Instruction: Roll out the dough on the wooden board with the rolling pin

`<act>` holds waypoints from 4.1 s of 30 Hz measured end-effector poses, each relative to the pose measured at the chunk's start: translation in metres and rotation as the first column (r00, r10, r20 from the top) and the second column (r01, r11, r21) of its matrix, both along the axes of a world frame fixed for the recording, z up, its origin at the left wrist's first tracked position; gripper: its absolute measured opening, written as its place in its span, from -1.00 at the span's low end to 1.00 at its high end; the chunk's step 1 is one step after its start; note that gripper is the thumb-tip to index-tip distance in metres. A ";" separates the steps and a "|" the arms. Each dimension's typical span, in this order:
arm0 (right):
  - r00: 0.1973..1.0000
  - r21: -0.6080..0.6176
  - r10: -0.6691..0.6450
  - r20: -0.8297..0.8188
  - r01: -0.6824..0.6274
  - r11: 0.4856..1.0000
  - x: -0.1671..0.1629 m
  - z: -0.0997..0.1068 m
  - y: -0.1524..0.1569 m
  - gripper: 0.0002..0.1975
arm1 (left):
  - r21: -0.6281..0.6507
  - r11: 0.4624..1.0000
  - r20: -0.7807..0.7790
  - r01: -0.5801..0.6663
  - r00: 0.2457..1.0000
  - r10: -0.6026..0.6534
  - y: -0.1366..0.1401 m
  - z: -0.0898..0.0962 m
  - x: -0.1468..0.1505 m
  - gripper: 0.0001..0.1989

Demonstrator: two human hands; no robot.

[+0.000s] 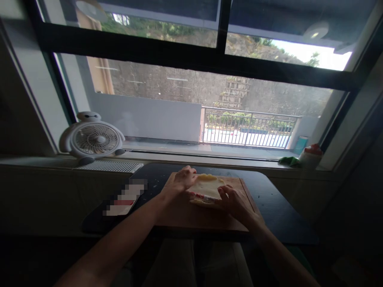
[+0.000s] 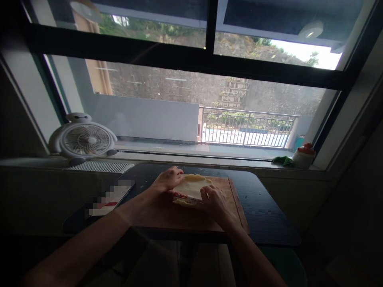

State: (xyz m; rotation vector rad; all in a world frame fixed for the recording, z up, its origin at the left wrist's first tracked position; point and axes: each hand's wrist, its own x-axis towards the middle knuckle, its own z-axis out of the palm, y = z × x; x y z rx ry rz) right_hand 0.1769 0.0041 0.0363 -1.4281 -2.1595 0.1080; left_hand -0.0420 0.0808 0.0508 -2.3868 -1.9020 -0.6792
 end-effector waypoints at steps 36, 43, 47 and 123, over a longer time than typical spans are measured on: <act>0.990 0.107 -0.109 0.087 0.099 0.989 -0.025 -0.028 -0.019 -0.69 | 0.244 0.970 -0.132 -0.003 0.991 0.036 -0.081 -0.048 -0.014 -0.68; 0.971 0.003 -0.202 0.124 0.204 0.979 -0.024 -0.025 0.002 -0.67 | 0.147 0.984 -0.143 -0.103 0.982 0.124 -0.062 -0.041 -0.008 -0.76; 0.967 -0.036 -0.207 0.152 0.214 0.976 -0.022 -0.026 0.016 -0.67 | 0.143 0.979 -0.122 -0.142 0.980 0.160 -0.052 -0.042 -0.002 -0.80; 0.980 0.142 -0.156 0.123 0.138 0.980 -0.036 -0.034 -0.003 -0.65 | 0.156 0.987 -0.129 -0.045 0.989 0.066 -0.080 -0.048 -0.018 -0.59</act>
